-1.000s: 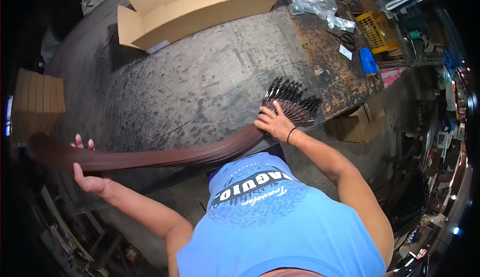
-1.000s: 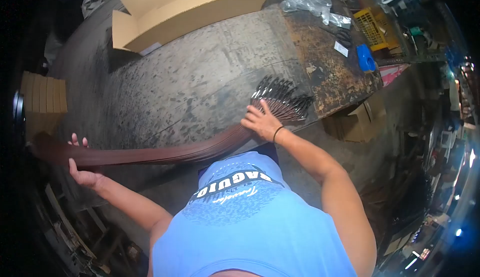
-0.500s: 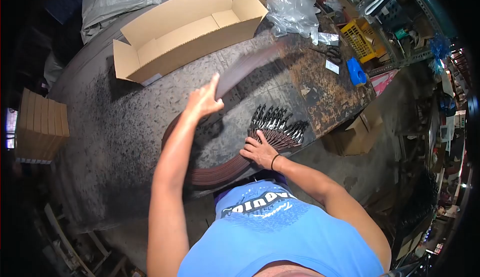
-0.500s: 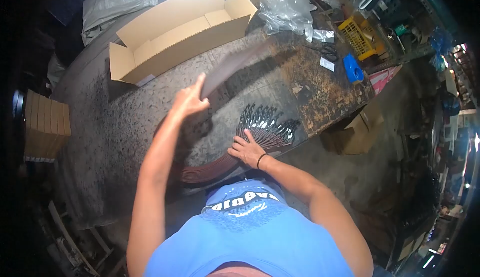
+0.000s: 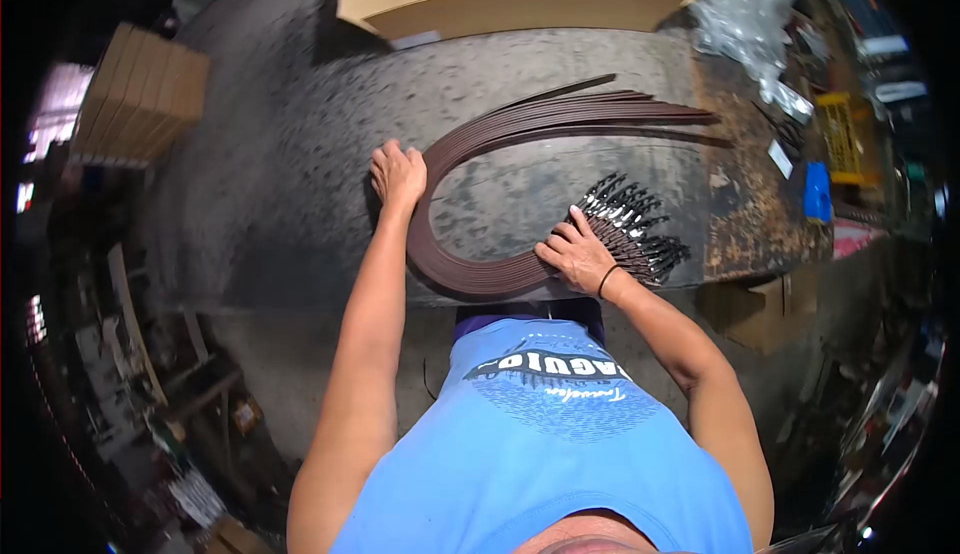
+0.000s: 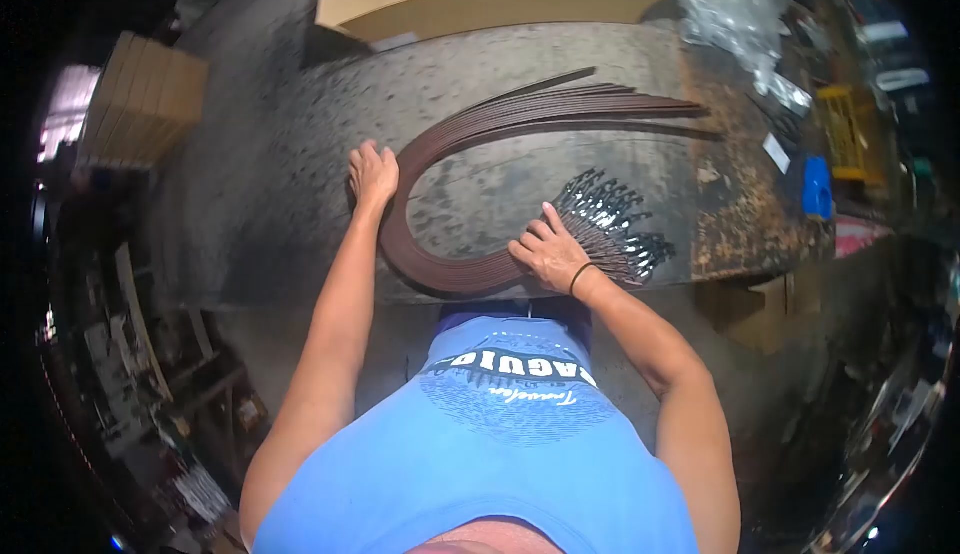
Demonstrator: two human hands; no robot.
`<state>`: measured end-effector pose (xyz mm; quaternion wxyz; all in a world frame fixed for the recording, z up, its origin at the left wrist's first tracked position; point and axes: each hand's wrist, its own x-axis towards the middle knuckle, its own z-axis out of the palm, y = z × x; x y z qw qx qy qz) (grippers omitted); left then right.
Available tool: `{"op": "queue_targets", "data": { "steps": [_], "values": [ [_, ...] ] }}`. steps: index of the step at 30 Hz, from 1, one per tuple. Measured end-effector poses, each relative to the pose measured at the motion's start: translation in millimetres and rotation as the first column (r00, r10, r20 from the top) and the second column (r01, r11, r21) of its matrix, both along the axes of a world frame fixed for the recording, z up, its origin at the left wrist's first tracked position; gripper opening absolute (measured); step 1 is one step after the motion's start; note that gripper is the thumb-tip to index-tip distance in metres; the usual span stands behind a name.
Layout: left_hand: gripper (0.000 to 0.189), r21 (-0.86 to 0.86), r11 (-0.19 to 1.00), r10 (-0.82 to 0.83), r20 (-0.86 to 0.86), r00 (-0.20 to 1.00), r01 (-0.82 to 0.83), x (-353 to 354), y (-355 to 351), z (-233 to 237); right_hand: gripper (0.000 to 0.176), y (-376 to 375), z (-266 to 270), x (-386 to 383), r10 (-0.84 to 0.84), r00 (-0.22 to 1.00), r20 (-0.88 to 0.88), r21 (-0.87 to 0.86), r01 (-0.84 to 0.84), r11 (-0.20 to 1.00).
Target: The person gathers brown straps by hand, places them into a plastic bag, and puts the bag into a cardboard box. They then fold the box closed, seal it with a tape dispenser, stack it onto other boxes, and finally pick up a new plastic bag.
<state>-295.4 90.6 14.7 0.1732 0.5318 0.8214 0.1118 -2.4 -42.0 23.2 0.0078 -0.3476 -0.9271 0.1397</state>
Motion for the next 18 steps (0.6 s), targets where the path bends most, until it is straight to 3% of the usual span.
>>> {"op": "queue_targets", "data": {
  "steps": [1,3,5,8,9,11,13,15,17,18],
  "values": [
    [0.047,-0.001,1.0,0.028,-0.012,1.0,-0.028,-11,-6,-8,0.049,3,-4,-8,0.037,0.999,-0.018,-0.004,-0.037,0.999],
    [0.043,-0.33,0.942,0.096,0.097,0.991,-0.059,-28,-18,-14,0.051,9,-6,-27,0.097,0.994,-0.04,-0.01,-0.097,0.995],
    [0.039,-0.125,0.992,-0.012,0.086,0.996,0.023,-31,-37,-16,0.05,14,-6,-55,0.141,0.989,-0.044,-0.036,-0.143,0.989],
    [0.041,-0.005,0.992,-0.123,0.111,0.986,0.125,-43,-57,-20,0.048,25,-3,-101,0.167,0.981,-0.102,-0.018,-0.17,0.985],
    [0.041,0.079,0.979,-0.199,0.113,0.974,0.19,-47,-61,-21,0.048,29,-5,-117,0.162,0.98,-0.116,-0.003,-0.163,0.987],
    [0.044,0.056,0.973,-0.229,0.101,0.968,0.224,-54,-71,-20,0.046,37,-10,-145,0.173,0.975,-0.141,0.013,-0.173,0.985],
    [0.045,0.175,0.889,-0.443,0.092,0.892,0.424,-60,-81,-19,0.049,46,-10,-165,0.197,0.977,-0.077,0.024,-0.196,0.98],
    [0.053,0.134,0.875,-0.482,0.127,0.867,0.466,-66,-92,-15,0.051,51,-12,-171,0.145,0.98,-0.137,-0.003,-0.147,0.989],
    [0.066,0.2,0.805,-0.585,0.105,0.804,0.559,-67,-102,-11,0.047,49,-20,-172,0.126,0.973,-0.195,0.027,-0.123,0.992],
    [0.089,0.084,0.797,-0.604,0.136,0.785,0.598,-67,-103,-3,0.047,48,-20,-173,0.131,0.973,-0.19,0.024,-0.129,0.991]
  ]
}}
